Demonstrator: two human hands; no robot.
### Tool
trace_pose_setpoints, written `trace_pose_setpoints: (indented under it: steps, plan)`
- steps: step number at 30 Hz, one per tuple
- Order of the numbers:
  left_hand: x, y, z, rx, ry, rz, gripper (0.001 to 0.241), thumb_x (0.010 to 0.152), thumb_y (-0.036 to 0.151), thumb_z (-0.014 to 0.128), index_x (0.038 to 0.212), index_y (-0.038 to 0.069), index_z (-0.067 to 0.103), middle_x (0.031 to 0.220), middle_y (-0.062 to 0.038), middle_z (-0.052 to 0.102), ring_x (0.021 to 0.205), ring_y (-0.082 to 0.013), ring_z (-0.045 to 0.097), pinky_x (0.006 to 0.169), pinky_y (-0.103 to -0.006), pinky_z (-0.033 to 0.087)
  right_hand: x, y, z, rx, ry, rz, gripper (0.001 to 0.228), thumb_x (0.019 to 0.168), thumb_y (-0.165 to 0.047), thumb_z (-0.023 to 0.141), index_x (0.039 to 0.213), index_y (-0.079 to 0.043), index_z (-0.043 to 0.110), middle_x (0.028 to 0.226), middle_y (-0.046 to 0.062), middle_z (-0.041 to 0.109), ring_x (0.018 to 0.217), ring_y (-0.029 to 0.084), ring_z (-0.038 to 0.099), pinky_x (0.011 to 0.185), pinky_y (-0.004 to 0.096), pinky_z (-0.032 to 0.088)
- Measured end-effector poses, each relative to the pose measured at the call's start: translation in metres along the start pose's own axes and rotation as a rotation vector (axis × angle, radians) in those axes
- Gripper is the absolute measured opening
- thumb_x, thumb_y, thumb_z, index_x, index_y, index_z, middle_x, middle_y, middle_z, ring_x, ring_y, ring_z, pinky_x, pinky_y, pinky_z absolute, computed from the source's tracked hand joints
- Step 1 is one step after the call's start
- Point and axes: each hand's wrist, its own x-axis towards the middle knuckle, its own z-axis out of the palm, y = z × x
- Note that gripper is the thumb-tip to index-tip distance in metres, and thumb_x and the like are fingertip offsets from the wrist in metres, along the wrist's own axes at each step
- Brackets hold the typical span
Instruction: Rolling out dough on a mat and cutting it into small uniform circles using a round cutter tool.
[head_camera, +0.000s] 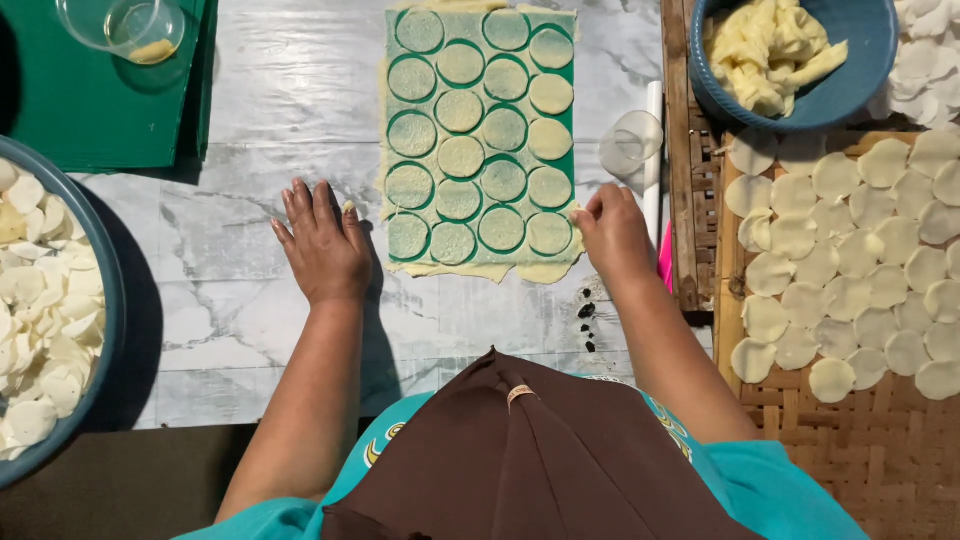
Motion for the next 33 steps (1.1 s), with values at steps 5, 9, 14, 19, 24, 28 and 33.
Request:
trace_pose_setpoints:
  steps: [5, 9, 14, 19, 24, 28, 33]
  plan:
    - [0.001, 0.000, -0.001, 0.001, 0.007, 0.012, 0.053, 0.110, 0.042, 0.049, 0.153, 0.011, 0.047, 0.162, -0.021, 0.039, 0.152, -0.0383, 0.032, 0.120, -0.0654, 0.020, -0.006, -0.012, -0.012, 0.008, -0.100, 0.024, 0.025, 0.088, -0.017, 0.075, 0.110, -0.011, 0.066, 0.104, 0.013, 0.060, 0.102, 0.040, 0.068, 0.087, 0.048, 0.057]
    - [0.001, 0.000, -0.001, -0.027, 0.001, 0.005, 0.053, 0.110, 0.040, 0.048, 0.153, 0.010, 0.047, 0.162, -0.022, 0.039, 0.152, -0.0390, 0.030, 0.121, -0.0655, 0.018, -0.032, -0.011, -0.029, -0.030, -0.180, 0.123, 0.014, 0.096, -0.023, 0.068, 0.099, -0.009, 0.071, 0.109, 0.014, 0.062, 0.102, 0.040, 0.070, 0.087, 0.049, 0.057]
    - [0.001, 0.000, 0.001, -0.026, 0.002, 0.008, 0.053, 0.110, 0.041, 0.048, 0.153, 0.010, 0.047, 0.162, -0.022, 0.038, 0.152, -0.0388, 0.030, 0.121, -0.0653, 0.018, -0.039, -0.013, -0.023, -0.042, -0.134, 0.123, 0.017, 0.096, -0.024, 0.070, 0.096, -0.009, 0.061, 0.101, 0.014, 0.060, 0.095, 0.043, 0.068, 0.081, 0.052, 0.056]
    - [-0.001, -0.007, 0.004, -0.022, -0.009, 0.018, 0.054, 0.110, 0.044, 0.049, 0.153, 0.012, 0.046, 0.163, -0.021, 0.037, 0.152, -0.0384, 0.030, 0.121, -0.0654, 0.017, -0.047, -0.010, -0.008, -0.107, -0.150, 0.098, 0.031, 0.096, -0.026, 0.069, 0.126, -0.023, 0.062, 0.106, 0.006, 0.061, 0.101, 0.035, 0.069, 0.084, 0.049, 0.058]
    - [0.001, -0.005, 0.002, -0.036, -0.018, 0.015, 0.054, 0.110, 0.044, 0.047, 0.154, 0.012, 0.045, 0.163, -0.021, 0.036, 0.153, -0.0397, 0.028, 0.120, -0.0671, 0.019, -0.074, -0.018, -0.005, -0.021, 0.009, 0.094, 0.020, 0.100, -0.031, 0.071, 0.095, -0.011, 0.068, 0.103, 0.009, 0.061, 0.091, 0.038, 0.071, 0.076, 0.045, 0.059]
    - [0.002, -0.007, -0.001, -0.061, -0.035, 0.034, 0.054, 0.111, 0.044, 0.046, 0.154, 0.012, 0.045, 0.164, -0.021, 0.034, 0.153, -0.0396, 0.026, 0.120, -0.0669, 0.018, -0.079, -0.021, 0.002, -0.035, 0.096, 0.128, 0.029, 0.102, -0.036, 0.071, 0.086, -0.012, 0.066, 0.099, 0.005, 0.061, 0.086, 0.035, 0.071, 0.071, 0.043, 0.059]
    - [0.003, -0.009, -0.003, -0.090, -0.044, 0.026, 0.052, 0.110, 0.040, 0.046, 0.153, 0.010, 0.047, 0.163, -0.023, 0.035, 0.153, -0.0414, 0.026, 0.120, -0.0671, 0.017, -0.079, -0.004, 0.035, -0.103, 0.243, 0.134, 0.028, 0.082, -0.023, 0.083, 0.103, -0.015, 0.066, 0.093, 0.005, 0.063, 0.084, 0.034, 0.072, 0.072, 0.045, 0.059]
